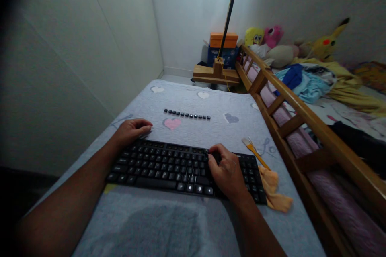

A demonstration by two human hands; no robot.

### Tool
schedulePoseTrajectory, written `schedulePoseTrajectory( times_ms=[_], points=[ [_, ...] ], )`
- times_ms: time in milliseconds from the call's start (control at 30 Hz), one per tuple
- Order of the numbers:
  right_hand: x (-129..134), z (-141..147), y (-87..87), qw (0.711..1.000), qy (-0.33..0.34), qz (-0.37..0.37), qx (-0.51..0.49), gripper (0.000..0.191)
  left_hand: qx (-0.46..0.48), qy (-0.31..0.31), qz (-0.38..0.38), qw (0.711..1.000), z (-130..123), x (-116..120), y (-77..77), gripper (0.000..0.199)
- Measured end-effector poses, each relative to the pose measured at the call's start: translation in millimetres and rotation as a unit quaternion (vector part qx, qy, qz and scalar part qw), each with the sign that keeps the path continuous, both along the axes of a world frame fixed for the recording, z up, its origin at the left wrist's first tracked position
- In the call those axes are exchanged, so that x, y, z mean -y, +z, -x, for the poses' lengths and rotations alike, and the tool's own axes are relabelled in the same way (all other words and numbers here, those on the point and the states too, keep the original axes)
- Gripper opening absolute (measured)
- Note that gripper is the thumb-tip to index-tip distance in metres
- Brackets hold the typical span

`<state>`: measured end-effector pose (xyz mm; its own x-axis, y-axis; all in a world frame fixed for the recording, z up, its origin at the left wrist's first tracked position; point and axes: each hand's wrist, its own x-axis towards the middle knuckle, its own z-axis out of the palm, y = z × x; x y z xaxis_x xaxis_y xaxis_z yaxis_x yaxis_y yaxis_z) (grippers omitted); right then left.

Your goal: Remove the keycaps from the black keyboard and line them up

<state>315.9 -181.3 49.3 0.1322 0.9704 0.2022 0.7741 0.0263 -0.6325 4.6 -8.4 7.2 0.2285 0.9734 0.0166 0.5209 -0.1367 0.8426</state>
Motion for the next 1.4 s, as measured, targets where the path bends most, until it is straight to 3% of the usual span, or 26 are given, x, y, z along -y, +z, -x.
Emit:
schedulePoseTrajectory(
  times_ms=[667,1100,1400],
  points=[
    [-5,-7,-0.3,0.997,0.058,-0.027,0.043,0.006,-0.003,0.000,0.001,1.000,-2,2,4.3,0.037],
    [-10,-2,-7.2,0.999,-0.005,-0.014,0.034,0.005,-0.004,0.007,0.004,1.000,-3,3,5.0,0.038],
    [-13,-5,-10.2,0.999,0.014,-0.003,0.038,0.005,-0.004,0.006,0.003,1.000,-3,2,3.9,0.037]
  ],
)
